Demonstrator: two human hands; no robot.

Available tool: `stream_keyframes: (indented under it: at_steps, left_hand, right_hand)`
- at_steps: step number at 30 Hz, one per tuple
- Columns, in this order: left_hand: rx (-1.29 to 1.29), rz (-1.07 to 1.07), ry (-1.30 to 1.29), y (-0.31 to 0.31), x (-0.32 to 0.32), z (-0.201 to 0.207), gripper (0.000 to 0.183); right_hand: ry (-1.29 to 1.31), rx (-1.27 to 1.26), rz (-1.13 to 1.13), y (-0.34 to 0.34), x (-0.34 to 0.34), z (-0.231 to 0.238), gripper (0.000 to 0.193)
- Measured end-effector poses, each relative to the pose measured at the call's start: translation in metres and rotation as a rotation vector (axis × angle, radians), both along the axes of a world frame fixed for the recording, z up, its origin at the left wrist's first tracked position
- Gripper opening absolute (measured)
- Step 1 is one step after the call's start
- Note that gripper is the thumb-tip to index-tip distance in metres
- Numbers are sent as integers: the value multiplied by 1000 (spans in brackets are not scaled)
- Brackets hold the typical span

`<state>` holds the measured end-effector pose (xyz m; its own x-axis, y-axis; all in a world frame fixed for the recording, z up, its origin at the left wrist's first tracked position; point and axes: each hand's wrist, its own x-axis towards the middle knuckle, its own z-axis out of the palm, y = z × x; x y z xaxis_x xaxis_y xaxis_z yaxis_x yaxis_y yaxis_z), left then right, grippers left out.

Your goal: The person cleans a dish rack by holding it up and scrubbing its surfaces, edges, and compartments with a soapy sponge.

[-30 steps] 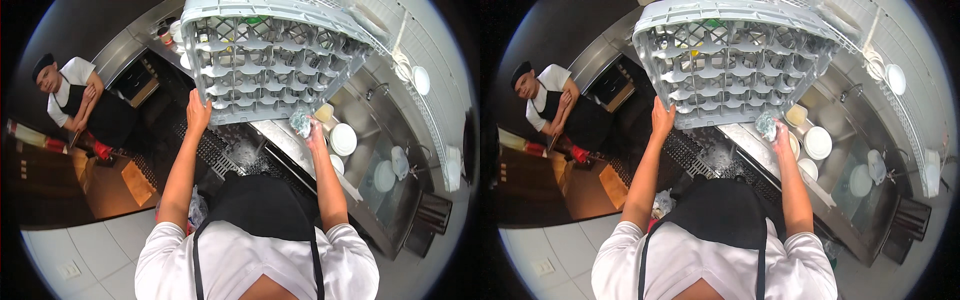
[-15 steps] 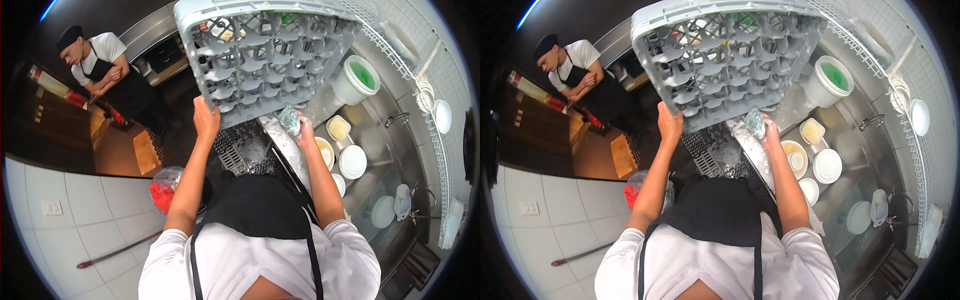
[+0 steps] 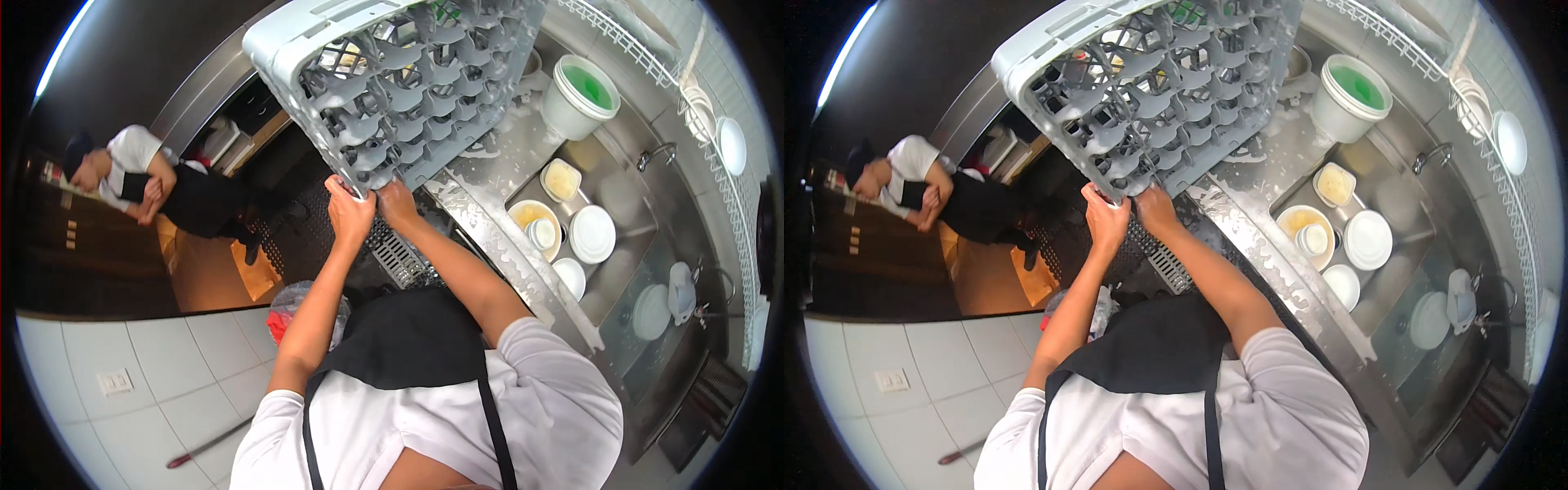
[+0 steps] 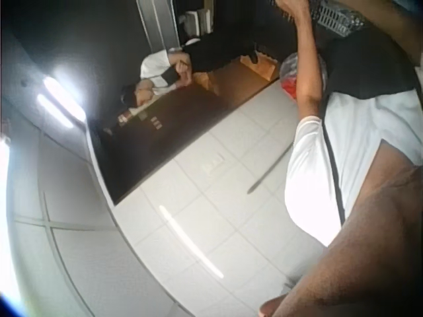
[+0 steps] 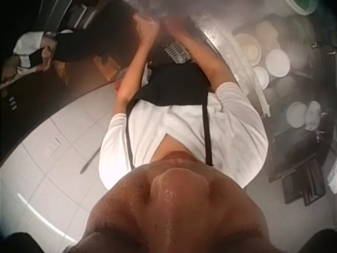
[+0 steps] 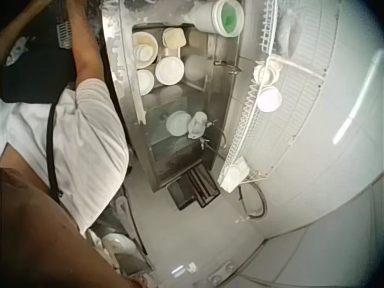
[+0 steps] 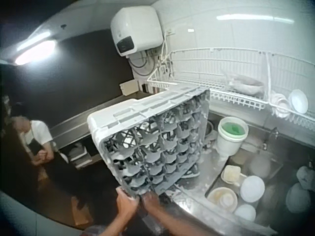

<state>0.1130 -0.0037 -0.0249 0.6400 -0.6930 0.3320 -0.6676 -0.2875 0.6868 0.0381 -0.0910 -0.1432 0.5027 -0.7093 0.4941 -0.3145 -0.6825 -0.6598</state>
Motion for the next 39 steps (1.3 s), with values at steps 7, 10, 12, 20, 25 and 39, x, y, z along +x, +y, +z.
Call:
stream_keyframes:
  at_steps: [7, 10, 12, 20, 25, 39]
  left_hand:
    - [64, -160, -55, -13, 25, 6, 61]
    - [50, -217, -16, -12, 29, 9, 59]
    - [101, -268, 65, -10, 35, 18, 69]
    - [-585, -391, -632, -21, 61, 233, 96]
    - [-77, -747, -690, -87, 55, 334, 69]
    - [253, -774, -652, -142, 35, 337, 76]
  right_hand:
    - [-80, 276, 53, -31, 31, 9, 42]
    - [170, 62, 66, -45, 35, -10, 46]
    - [113, 61, -19, -39, 39, -18, 46]
    - [522, -115, -104, -21, 36, -6, 24]
    - [472, -171, 44, -37, 32, -10, 18]
    - [208, -193, -81, -24, 33, -20, 17]
